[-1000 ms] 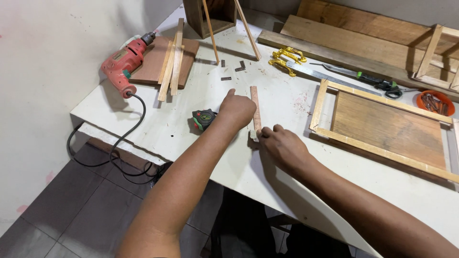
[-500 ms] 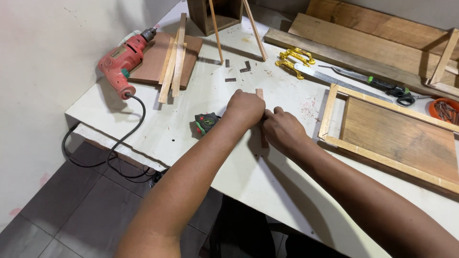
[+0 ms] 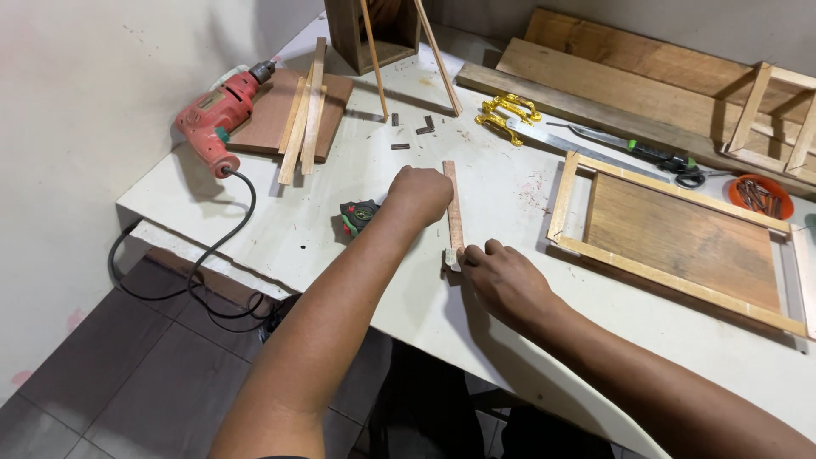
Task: The person assembles a small wooden frame at a workbench. They position thin wood strips on the frame, measure with a tape measure, mark a strip with a pencil, cut and trim pieces with a utility knife, hammer nails into the joints, and press the assembled frame pieces into place.
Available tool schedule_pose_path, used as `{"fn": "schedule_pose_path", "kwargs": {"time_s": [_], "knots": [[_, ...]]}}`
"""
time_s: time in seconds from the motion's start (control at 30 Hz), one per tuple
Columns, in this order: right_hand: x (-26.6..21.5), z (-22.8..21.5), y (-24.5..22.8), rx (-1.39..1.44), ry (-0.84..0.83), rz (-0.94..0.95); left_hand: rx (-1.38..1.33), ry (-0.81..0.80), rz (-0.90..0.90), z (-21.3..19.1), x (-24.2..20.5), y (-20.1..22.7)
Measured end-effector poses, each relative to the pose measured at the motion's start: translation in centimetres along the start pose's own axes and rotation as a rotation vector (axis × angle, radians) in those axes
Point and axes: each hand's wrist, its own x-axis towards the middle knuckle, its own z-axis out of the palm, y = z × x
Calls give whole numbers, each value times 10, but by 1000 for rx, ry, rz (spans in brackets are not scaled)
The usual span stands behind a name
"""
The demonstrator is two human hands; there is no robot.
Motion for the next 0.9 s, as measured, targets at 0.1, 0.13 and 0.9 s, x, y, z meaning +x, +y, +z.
{"fn": "schedule_pose_path", "kwargs": {"time_s": [0.1,0.13,0.9], "knots": [[10,4,5,-97,10,-1,14,3,6,0,7,-3],[15,6,8,-89,0,2,9,-8,11,5,8,-1],[9,12,1,-134,112,12,-53,-86,-61,-5,-15,11]]}}
